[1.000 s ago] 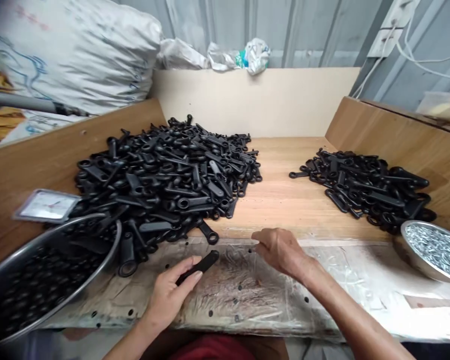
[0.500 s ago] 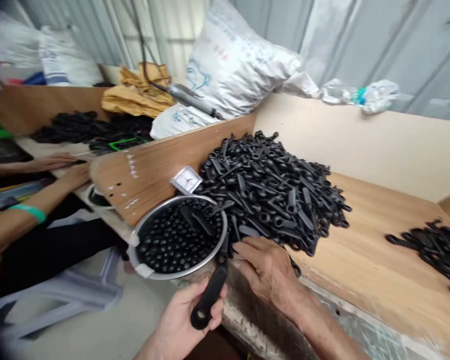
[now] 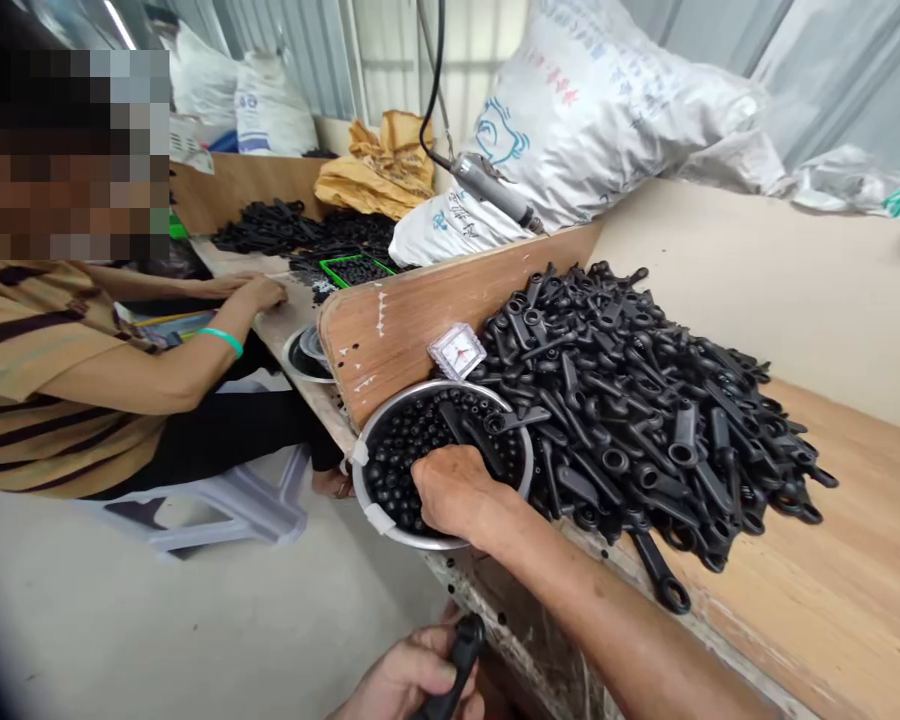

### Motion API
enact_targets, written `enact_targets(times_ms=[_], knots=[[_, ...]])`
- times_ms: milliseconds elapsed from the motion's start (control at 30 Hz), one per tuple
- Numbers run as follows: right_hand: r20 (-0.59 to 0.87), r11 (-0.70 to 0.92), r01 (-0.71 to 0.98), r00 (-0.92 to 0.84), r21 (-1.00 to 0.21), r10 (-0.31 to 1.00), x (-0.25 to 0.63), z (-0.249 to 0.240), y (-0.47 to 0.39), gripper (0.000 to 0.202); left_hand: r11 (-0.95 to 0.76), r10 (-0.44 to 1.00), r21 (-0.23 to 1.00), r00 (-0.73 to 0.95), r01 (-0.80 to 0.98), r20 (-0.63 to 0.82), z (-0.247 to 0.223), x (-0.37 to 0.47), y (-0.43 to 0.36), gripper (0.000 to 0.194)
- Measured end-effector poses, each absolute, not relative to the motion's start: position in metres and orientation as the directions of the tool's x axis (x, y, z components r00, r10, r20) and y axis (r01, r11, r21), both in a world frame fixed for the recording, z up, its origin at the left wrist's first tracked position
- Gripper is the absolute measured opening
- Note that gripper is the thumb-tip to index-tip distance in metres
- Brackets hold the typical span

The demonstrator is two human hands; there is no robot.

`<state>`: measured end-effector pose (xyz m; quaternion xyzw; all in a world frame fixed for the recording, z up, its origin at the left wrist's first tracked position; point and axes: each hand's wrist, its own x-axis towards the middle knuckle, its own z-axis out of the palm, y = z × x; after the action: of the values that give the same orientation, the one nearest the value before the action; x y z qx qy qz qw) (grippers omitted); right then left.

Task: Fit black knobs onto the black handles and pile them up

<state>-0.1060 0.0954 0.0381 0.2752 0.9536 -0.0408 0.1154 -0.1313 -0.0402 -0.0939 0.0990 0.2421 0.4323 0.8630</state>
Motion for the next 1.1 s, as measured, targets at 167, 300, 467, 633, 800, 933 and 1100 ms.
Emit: enact_targets(times_ms=[167, 300, 467, 633, 800, 933, 1100], knots=[[-0.196, 0.795, 0.6, -0.793, -0.086, 0.577, -0.097, 0.035, 0.101, 0.018, 0.625, 0.778, 0.44, 0.56, -0.645, -0.285, -0.096, -0.13, -0.042, 0.022], [0.031, 0.618, 0.559, -0.727, -0.553, 0.686, -0.064, 0.036, 0.102, 0.018, 0.609, 0.787, 0.435, 0.573, -0.663, -0.229, -0.086, -0.126, -0.038, 0.032], [0.122, 0.196, 0.095, -0.506, -0.976, 0.854, 0.006, 0.037, 0.072, 0.025, 0.417, 0.909, 0.485, 0.361, -0.769, -0.21, -0.045, -0.117, -0.018, 0.025], [0.429, 0.474, 0.167, -0.247, -0.864, 0.869, 0.061, 0.032, 0.019, 0.032, 0.309, 0.949, 0.701, 0.26, -0.643, -0.18, 0.001, -0.082, 0.002, 0.016], [0.691, 0.7, 0.467, -0.228, -0.541, 0.686, 0.095, 0.025, -0.01, 0.043, 0.398, 0.901, 0.736, 0.383, -0.548, -0.202, 0.011, -0.038, 0.003, 0.022], [0.623, 0.633, 0.461, -0.2, -0.621, 0.756, 0.117, 0.025, -0.021, 0.03, 0.468, 0.862, 0.721, 0.442, -0.511, -0.247, 0.012, -0.019, 0.0, 0.024], [0.427, 0.471, 0.309, -0.203, -0.826, 0.881, 0.129, 0.027, -0.029, 0.019, 0.52, 0.83, 0.702, 0.484, -0.488, -0.278, 0.013, -0.011, -0.002, 0.024]])
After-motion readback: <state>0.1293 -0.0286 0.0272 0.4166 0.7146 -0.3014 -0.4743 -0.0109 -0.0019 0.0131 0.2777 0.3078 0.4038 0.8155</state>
